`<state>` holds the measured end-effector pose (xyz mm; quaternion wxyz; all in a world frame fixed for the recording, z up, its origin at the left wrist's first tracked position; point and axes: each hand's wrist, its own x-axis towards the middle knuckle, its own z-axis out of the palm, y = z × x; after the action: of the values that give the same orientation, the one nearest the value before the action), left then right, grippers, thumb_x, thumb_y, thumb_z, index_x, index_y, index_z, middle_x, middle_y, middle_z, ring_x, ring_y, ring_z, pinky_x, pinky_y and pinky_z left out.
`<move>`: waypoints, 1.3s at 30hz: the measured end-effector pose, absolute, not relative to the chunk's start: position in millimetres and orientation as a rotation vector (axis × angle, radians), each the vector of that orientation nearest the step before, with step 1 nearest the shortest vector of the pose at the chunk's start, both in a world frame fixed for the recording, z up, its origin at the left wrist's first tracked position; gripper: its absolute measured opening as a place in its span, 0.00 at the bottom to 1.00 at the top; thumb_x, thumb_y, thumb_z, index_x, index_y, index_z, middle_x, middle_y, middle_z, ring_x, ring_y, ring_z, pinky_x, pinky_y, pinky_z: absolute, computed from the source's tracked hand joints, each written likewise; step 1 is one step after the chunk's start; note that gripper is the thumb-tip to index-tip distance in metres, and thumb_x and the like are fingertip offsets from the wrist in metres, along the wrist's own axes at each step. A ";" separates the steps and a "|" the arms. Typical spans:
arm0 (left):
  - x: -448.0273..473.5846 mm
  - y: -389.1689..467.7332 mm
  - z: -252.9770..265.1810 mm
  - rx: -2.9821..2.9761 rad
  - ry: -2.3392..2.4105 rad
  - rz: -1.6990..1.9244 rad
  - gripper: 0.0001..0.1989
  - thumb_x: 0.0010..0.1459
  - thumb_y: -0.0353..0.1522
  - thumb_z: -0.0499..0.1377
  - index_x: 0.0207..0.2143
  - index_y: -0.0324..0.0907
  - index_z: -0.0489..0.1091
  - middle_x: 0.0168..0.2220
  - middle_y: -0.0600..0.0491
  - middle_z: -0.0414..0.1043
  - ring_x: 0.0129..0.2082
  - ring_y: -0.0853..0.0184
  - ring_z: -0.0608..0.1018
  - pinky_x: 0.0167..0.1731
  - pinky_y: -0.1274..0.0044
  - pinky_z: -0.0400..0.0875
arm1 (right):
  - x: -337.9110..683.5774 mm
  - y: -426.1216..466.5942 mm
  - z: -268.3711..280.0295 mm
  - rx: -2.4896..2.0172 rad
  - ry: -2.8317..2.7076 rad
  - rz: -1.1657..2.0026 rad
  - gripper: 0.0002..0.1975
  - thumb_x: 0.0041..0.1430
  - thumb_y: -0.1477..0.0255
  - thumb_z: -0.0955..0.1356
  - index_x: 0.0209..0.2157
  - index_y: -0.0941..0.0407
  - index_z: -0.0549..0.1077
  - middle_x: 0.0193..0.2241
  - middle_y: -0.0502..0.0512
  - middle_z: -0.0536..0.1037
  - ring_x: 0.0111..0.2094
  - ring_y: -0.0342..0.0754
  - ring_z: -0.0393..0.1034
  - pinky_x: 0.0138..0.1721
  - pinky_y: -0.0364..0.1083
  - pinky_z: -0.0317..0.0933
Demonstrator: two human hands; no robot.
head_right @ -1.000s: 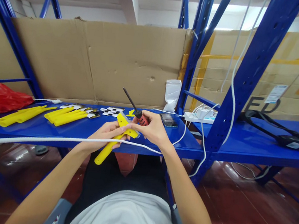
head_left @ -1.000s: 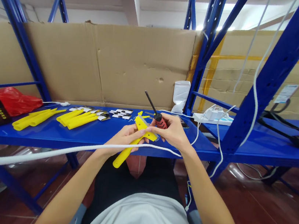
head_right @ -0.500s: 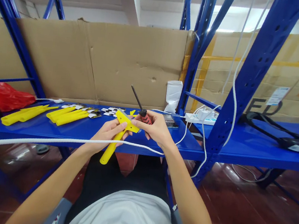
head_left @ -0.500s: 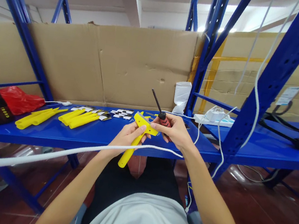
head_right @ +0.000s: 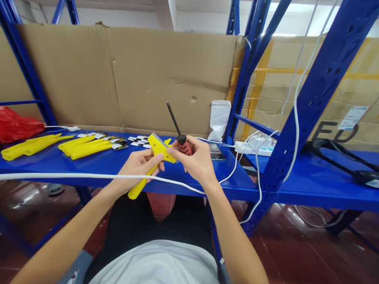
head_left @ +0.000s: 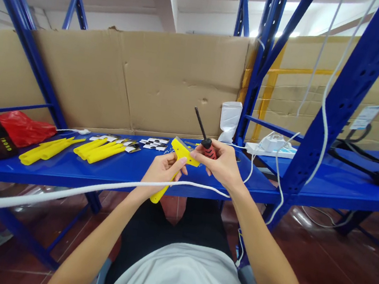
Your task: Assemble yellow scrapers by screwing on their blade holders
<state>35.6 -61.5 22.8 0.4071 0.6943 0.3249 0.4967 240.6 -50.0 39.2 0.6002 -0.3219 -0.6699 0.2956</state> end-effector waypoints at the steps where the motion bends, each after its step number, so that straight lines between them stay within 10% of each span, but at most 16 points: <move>1: 35.3 -62.1 23.4 1.751 0.817 1.271 0.28 0.65 0.55 0.68 0.31 0.38 0.77 0.21 0.54 0.70 0.18 0.74 0.69 0.19 0.80 0.64 | 241.0 -49.7 39.6 -0.742 -1.548 0.693 0.22 0.54 0.53 0.83 0.34 0.56 0.81 0.24 0.48 0.76 0.15 0.39 0.63 0.14 0.43 0.53; 24: 2.2 -44.0 34.0 1.455 0.597 1.751 0.21 0.63 0.48 0.72 0.34 0.40 0.75 0.29 0.52 0.77 0.19 0.73 0.72 0.17 0.80 0.66 | 259.0 13.4 47.6 -1.013 -1.894 0.478 0.18 0.68 0.55 0.75 0.34 0.56 0.77 0.33 0.57 0.86 0.25 0.46 0.75 0.25 0.45 0.64; 32: 0.4 -5.7 16.5 1.282 0.727 1.689 0.25 0.58 0.52 0.74 0.31 0.39 0.74 0.28 0.52 0.76 0.17 0.73 0.72 0.15 0.80 0.68 | 214.5 127.4 40.3 -1.297 -2.230 0.622 0.21 0.42 0.72 0.86 0.25 0.55 0.72 0.25 0.52 0.81 0.24 0.47 0.71 0.25 0.44 0.62; 39: 0.6 2.9 7.6 1.301 0.742 1.634 0.25 0.56 0.51 0.75 0.30 0.38 0.76 0.26 0.52 0.76 0.17 0.73 0.72 0.16 0.80 0.67 | 228.1 145.3 14.1 -1.230 -2.200 0.739 0.23 0.47 0.69 0.84 0.30 0.54 0.68 0.31 0.53 0.85 0.25 0.44 0.70 0.21 0.42 0.63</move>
<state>0.6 2.9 7.6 0.4462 0.5252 0.2996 0.6597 228.1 145.3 14.1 0.2546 -0.4530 -0.8099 0.2722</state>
